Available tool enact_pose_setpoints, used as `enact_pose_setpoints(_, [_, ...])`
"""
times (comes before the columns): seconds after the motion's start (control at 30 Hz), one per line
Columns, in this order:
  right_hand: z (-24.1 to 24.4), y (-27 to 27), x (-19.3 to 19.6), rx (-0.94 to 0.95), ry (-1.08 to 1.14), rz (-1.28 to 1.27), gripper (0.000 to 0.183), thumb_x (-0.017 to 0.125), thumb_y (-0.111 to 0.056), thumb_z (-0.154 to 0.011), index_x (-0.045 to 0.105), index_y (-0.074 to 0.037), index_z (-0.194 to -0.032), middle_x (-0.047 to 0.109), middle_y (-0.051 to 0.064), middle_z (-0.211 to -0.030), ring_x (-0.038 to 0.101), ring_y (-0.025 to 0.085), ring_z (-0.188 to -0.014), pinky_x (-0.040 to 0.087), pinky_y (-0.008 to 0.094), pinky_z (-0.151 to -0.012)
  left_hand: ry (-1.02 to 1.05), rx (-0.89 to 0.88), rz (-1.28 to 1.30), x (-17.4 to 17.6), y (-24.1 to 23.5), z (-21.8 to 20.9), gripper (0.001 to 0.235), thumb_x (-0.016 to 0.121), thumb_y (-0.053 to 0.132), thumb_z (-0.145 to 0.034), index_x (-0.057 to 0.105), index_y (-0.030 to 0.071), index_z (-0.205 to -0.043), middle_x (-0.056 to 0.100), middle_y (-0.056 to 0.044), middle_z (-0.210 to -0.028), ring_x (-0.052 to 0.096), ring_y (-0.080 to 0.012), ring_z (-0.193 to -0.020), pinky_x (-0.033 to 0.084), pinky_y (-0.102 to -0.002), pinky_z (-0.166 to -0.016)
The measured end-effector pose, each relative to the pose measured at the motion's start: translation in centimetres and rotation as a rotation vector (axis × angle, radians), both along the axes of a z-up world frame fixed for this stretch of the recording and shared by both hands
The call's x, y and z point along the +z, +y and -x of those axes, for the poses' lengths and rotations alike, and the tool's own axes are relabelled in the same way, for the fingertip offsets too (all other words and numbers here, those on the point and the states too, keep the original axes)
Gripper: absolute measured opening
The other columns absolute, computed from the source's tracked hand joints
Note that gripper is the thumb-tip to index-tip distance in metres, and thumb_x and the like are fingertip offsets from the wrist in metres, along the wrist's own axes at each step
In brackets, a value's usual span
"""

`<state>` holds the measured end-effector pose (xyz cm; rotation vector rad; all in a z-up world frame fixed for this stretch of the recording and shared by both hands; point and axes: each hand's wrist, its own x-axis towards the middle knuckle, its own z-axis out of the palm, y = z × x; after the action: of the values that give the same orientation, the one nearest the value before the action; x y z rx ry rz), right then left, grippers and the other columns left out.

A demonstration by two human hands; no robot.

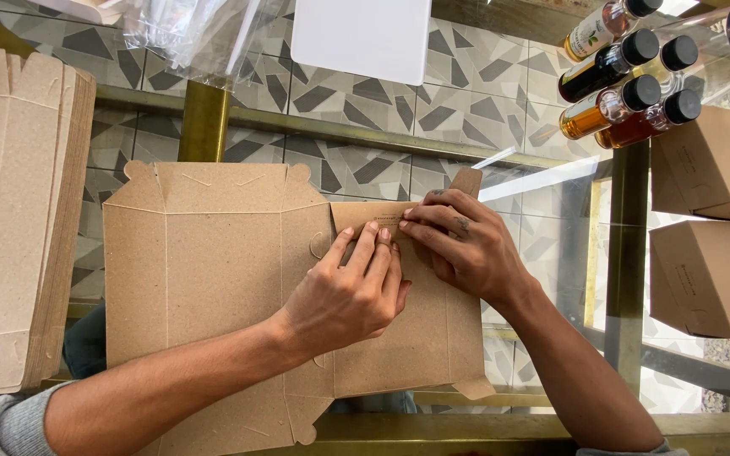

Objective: The person assembles a flat cardboard box by folding its side flaps and securing a small cardboard tab into a slot on the top flap. The person repeats the tab insertion and adjustment several times to ensure it is properly seated.

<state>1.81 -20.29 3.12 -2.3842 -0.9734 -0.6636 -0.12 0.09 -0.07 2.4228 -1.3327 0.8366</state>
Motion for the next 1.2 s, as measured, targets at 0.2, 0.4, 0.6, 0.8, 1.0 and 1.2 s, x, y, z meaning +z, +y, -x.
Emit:
enact_pose_setpoints(0.2, [0.1,0.2,0.2,-0.007,-0.016,0.002,0.019,0.065,0.001,-0.095,0.079,-0.005,-0.085,0.075,0.011,-0.090,0.072,0.032,-0.086,0.062,0.042,-0.074,-0.030,0.011,-0.001,0.1,0.1,0.1,0.035,0.057,0.026,-0.092,0.072,-0.004,-0.101,0.071,-0.027,-0.100,0.072,-0.0407,-0.102,0.056,-0.053,-0.088])
enact_pose_setpoints(0.4, [0.5,1.3,0.6,0.005,0.006,-0.036,0.019,0.060,-0.001,-0.096,0.079,-0.004,-0.099,0.076,0.013,-0.100,0.072,0.035,-0.093,0.062,0.045,-0.079,-0.049,0.023,0.004,-0.3,0.0,0.2,0.035,0.055,0.027,-0.091,0.073,-0.002,-0.098,0.072,-0.025,-0.099,0.074,-0.0399,-0.101,0.058,-0.051,-0.086])
enact_pose_setpoints(0.6, [0.3,1.6,1.2,0.014,0.068,-0.009,0.014,0.068,0.002,-0.092,0.080,-0.002,-0.097,0.077,0.015,-0.097,0.072,0.037,-0.092,0.061,0.046,-0.080,0.083,-0.074,0.025,0.7,0.5,-1.0,0.026,0.057,0.018,-0.090,0.076,0.000,-0.089,0.074,-0.022,-0.087,0.076,-0.0365,-0.090,0.061,-0.048,-0.075])
enact_pose_setpoints(0.8, [0.5,0.6,-0.4,0.012,0.012,-0.044,0.013,0.070,-0.001,-0.091,0.081,-0.004,-0.096,0.079,0.014,-0.099,0.075,0.034,-0.093,0.062,0.042,-0.079,0.462,-0.131,0.330,-0.6,1.1,-4.0,0.021,0.064,0.021,-0.091,0.076,0.008,-0.082,0.074,-0.011,-0.073,0.076,-0.0271,-0.075,0.060,-0.034,-0.061])
enact_pose_setpoints(1.0, [0.9,0.4,0.2,-0.102,-0.108,0.117,0.019,0.067,0.001,-0.087,0.078,-0.010,-0.077,0.071,0.006,-0.085,0.063,0.027,-0.081,0.058,0.039,-0.069,0.240,0.050,0.239,-1.0,2.4,-7.5,0.015,0.072,0.028,-0.078,0.076,0.017,-0.087,0.069,0.002,-0.080,0.065,-0.0178,-0.078,0.055,-0.030,-0.071])
enact_pose_setpoints(1.2, [0.6,-0.2,-0.9,-0.050,-0.105,0.124,0.012,0.075,-0.008,-0.085,0.080,-0.014,-0.078,0.070,0.006,-0.084,0.067,0.024,-0.082,0.058,0.033,-0.066,0.251,0.016,0.078,1.3,3.3,-8.0,0.028,0.072,0.036,-0.074,0.073,0.016,-0.092,0.064,-0.002,-0.089,0.058,-0.0220,-0.090,0.040,-0.038,-0.082])
